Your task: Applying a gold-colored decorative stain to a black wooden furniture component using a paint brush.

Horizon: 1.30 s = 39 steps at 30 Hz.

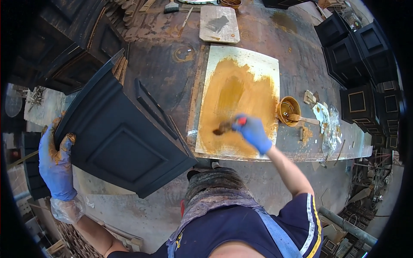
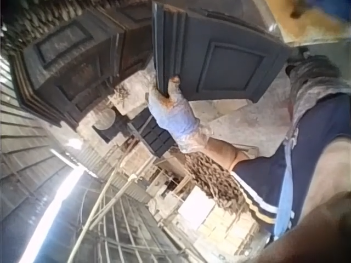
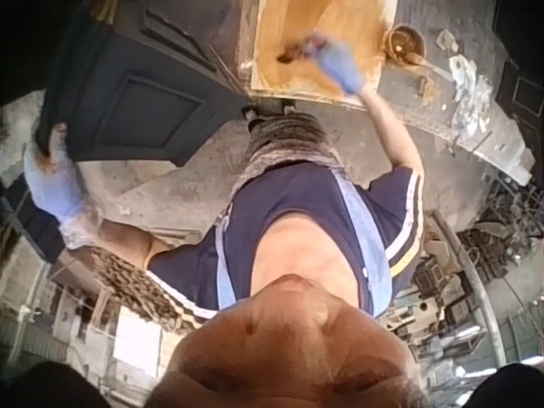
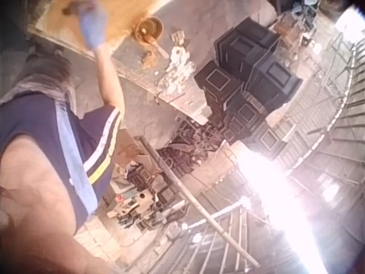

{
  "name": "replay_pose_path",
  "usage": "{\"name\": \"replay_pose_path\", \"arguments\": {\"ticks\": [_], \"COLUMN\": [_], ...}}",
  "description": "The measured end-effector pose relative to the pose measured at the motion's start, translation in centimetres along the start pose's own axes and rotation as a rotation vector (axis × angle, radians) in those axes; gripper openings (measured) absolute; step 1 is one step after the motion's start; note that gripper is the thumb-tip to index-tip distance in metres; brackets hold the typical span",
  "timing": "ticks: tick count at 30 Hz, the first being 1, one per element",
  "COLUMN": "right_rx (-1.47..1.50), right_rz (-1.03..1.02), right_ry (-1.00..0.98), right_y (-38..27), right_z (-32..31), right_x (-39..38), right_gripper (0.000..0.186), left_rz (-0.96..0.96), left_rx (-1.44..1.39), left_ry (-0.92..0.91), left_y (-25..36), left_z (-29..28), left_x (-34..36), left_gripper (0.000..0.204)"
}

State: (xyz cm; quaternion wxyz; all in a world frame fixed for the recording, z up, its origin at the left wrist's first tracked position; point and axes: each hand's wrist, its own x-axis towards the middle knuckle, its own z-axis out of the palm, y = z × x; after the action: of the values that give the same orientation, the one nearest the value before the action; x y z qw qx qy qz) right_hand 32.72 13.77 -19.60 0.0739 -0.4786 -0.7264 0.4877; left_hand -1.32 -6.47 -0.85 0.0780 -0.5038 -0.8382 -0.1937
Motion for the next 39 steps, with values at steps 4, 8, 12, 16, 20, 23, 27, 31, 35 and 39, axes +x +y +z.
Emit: {"name": "replay_pose_path", "arguments": {"ticks": [4, 8, 12, 16, 20, 23, 27, 31, 35, 39], "right_rx": [0.179, -0.068, -0.227, 0.116, 0.225, 0.202, 0.106, -0.383, -0.02, 0.776], "right_rz": [-0.065, -0.666, -0.737, -0.242, -0.041, -0.307, -0.462, -0.711, -0.236, -0.482], "right_ry": [0.431, 0.45, -0.03, -0.08, 0.262, 0.552, 0.459, 0.335, 0.444, 0.333], "right_y": [3.9, 3.5, 4.5, 2.5, 7.4, 5.7, 7.0, 8.6, 0.3, -13.0], "right_z": [-4.0, -3.1, 1.1, -0.2, -6.6, -8.2, -2.5, 1.8, 0.0, -1.0], "right_x": [9.9, 10.2, 2.1, -0.5, 8.6, 9.7, 7.1, -0.3, -3.4, -3.0], "right_gripper": [0.016, 0.017, 0.026, 0.017, 0.023, 0.018, 0.017, 0.01, 0.013, 0.039], "left_rz": [0.158, -0.157, -0.166, -0.259, -0.445, -0.212, -0.174, -0.299, -0.384, -0.26], "left_rx": [0.116, -0.372, -0.329, -0.519, -0.559, -0.706, -0.72, -0.648, -0.869, -1.125], "left_ry": [-0.024, -0.143, -0.15, -0.181, 0.085, 0.0, -0.025, 0.003, 0.125, 0.188], "left_y": [0.3, -2.8, -4.8, -7.0, -9.6, -6.5, -7.6, -7.1, -11.3, -7.9], "left_z": [0.4, -0.3, -0.7, -2.7, -0.3, 1.2, 0.7, 1.8, 5.5, 5.1], "left_x": [1.9, 2.4, 2.8, 2.0, 2.6, 3.4, 2.5, 2.4, 2.8, 2.6], "left_gripper": [0.043, 0.042, 0.044, 0.045, 0.043, 0.055, 0.062, 0.075, 0.067, 0.071]}}
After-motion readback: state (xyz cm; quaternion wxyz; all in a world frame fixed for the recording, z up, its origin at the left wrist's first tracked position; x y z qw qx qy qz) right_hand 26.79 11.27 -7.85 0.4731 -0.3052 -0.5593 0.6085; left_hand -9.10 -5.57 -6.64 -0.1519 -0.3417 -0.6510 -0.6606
